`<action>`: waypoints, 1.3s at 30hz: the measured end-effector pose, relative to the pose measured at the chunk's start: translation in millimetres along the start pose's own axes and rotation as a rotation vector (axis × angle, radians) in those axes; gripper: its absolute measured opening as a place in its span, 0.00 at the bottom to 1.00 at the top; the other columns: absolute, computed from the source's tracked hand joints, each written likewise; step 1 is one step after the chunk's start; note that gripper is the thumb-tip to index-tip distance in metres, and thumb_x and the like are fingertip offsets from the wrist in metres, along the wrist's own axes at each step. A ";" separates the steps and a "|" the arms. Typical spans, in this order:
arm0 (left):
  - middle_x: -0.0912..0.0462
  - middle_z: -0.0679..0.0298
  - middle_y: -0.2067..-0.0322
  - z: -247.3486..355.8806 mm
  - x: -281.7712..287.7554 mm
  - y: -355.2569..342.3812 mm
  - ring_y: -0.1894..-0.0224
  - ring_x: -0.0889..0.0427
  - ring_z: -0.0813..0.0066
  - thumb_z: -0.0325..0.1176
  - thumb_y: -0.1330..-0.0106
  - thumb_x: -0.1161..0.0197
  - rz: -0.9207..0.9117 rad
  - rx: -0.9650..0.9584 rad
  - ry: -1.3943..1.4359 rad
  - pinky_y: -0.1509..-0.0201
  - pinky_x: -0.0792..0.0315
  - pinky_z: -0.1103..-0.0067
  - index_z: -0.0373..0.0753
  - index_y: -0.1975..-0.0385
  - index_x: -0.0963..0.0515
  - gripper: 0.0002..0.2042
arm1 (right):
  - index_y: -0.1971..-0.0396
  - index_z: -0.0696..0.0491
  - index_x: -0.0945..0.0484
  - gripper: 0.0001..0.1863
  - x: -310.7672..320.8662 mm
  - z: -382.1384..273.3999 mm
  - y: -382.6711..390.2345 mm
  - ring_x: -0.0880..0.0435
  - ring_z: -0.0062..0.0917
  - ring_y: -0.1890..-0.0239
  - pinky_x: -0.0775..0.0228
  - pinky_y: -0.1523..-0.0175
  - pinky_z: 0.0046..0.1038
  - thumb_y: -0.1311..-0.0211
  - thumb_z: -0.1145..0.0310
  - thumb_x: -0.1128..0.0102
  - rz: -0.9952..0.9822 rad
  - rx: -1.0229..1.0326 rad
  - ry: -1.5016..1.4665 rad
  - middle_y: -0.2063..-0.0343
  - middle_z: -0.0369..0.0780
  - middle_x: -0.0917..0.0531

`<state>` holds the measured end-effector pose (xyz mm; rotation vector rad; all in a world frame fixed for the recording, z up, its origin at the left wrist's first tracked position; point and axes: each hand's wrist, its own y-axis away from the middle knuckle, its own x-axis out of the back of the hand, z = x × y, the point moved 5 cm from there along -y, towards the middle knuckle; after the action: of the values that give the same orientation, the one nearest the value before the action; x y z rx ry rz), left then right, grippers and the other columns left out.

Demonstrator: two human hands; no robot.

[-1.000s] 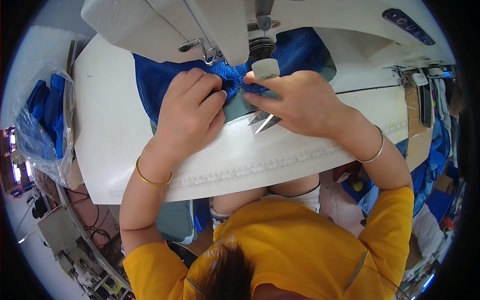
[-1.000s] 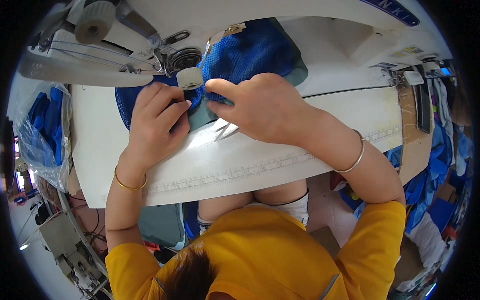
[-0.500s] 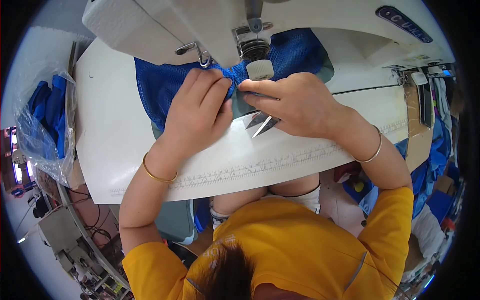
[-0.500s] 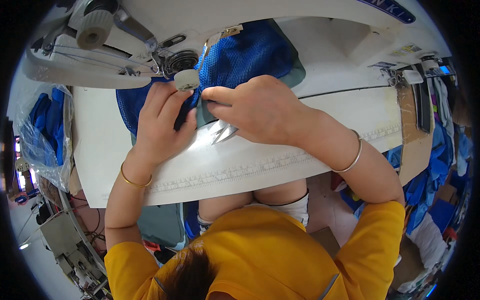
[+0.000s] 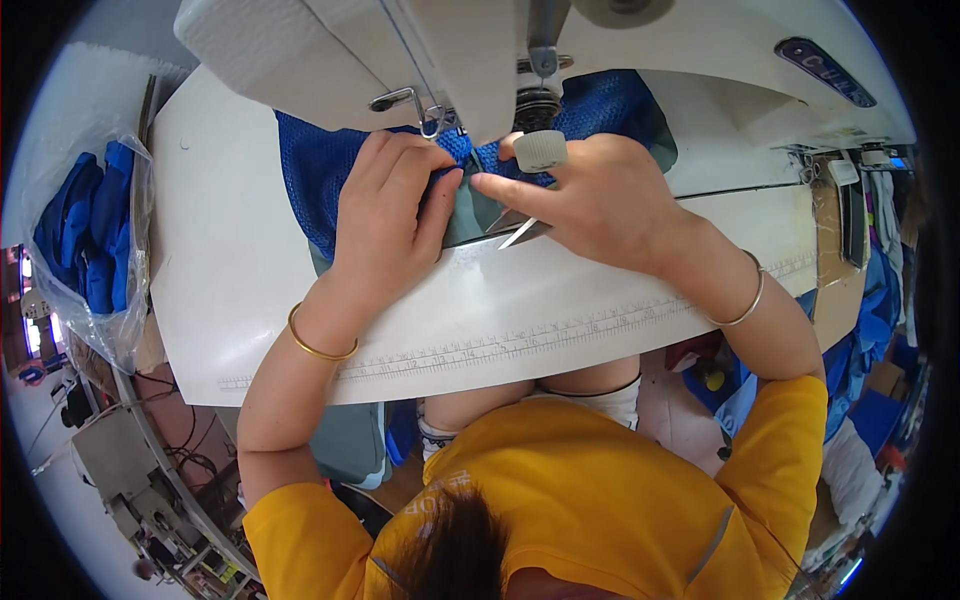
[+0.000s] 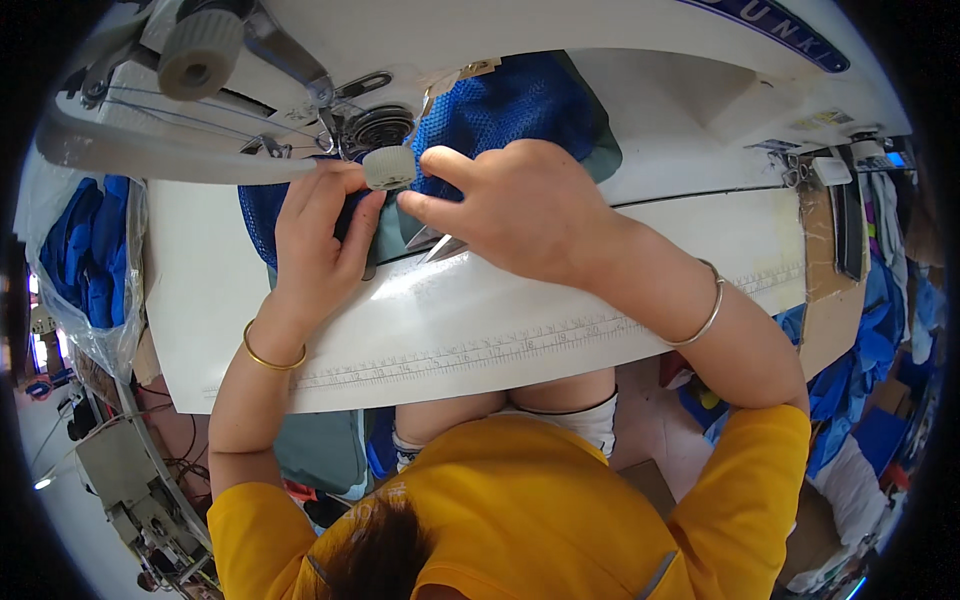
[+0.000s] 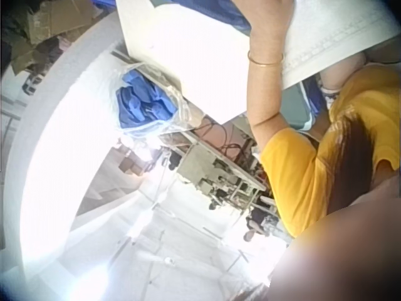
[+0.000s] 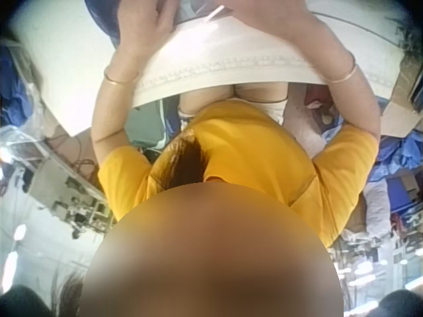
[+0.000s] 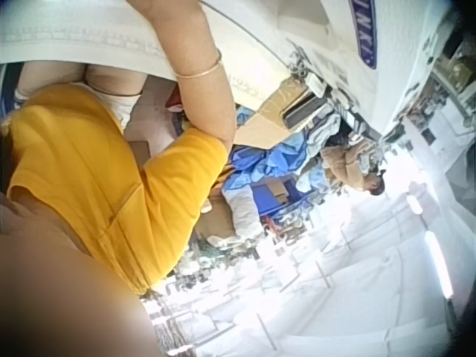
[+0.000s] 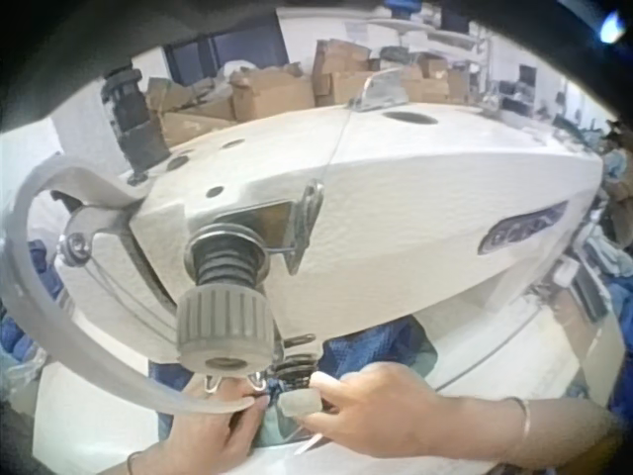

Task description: Sewing a blue mesh pocket onto a green textile panel using an industrial sewing machine.

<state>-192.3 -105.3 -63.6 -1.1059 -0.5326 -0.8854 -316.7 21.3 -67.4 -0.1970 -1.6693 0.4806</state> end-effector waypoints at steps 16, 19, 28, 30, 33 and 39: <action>0.15 0.54 0.63 0.8 1.6 -2.2 0.58 0.18 0.53 0.21 0.43 0.31 -0.010 0.047 0.000 0.55 0.22 0.67 0.33 0.61 0.20 0.11 | 0.52 0.44 0.13 0.19 -13.1 -9.7 -6.1 0.15 0.30 0.77 0.21 0.70 0.30 0.47 0.69 0.35 0.004 -0.134 -0.124 0.58 0.42 0.20; 0.16 0.54 0.62 1.4 2.5 -1.0 0.57 0.18 0.52 0.21 0.45 0.31 -0.017 0.040 -0.010 0.54 0.22 0.66 0.33 0.59 0.20 0.13 | 0.52 0.46 0.13 0.19 -15.5 -11.8 -4.7 0.14 0.30 0.75 0.20 0.70 0.29 0.47 0.69 0.35 -0.022 -0.140 -0.107 0.52 0.42 0.18; 0.18 0.50 0.63 -9.0 -7.3 0.8 0.59 0.21 0.47 0.23 0.45 0.31 -0.062 0.178 -0.100 0.55 0.29 0.63 0.32 0.54 0.20 0.17 | 0.52 0.54 0.15 0.19 -8.8 3.1 1.6 0.15 0.26 0.77 0.22 0.72 0.26 0.47 0.70 0.36 -0.020 -0.163 0.046 0.47 0.39 0.15; 0.18 0.50 0.62 -10.0 -9.4 0.1 0.59 0.22 0.47 0.23 0.45 0.31 -0.074 0.210 -0.117 0.54 0.29 0.62 0.32 0.54 0.20 0.17 | 0.53 0.55 0.15 0.18 -7.8 4.5 -0.1 0.15 0.25 0.77 0.22 0.72 0.25 0.43 0.69 0.37 -0.016 -0.152 0.096 0.48 0.39 0.14; 0.18 0.48 0.59 -9.3 -7.1 -0.9 0.55 0.22 0.46 0.22 0.45 0.31 -0.059 0.222 -0.148 0.52 0.28 0.63 0.33 0.53 0.20 0.18 | 0.54 0.57 0.15 0.16 -6.2 -1.6 0.8 0.16 0.23 0.77 0.23 0.72 0.24 0.37 0.64 0.38 -0.055 -0.133 0.194 0.49 0.41 0.13; 0.21 0.56 0.54 -3.0 -1.8 5.1 0.49 0.23 0.52 0.20 0.52 0.31 -0.062 0.215 -0.037 0.46 0.29 0.64 0.37 0.55 0.20 0.20 | 0.54 0.60 0.15 0.21 -6.1 -19.9 3.1 0.17 0.20 0.75 0.25 0.72 0.23 0.30 0.56 0.41 -0.102 -0.049 0.239 0.52 0.46 0.13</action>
<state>-189.2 -106.6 -68.9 -0.9154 -0.6794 -0.8413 -296.7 25.6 -72.4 -0.1958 -1.4501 0.3259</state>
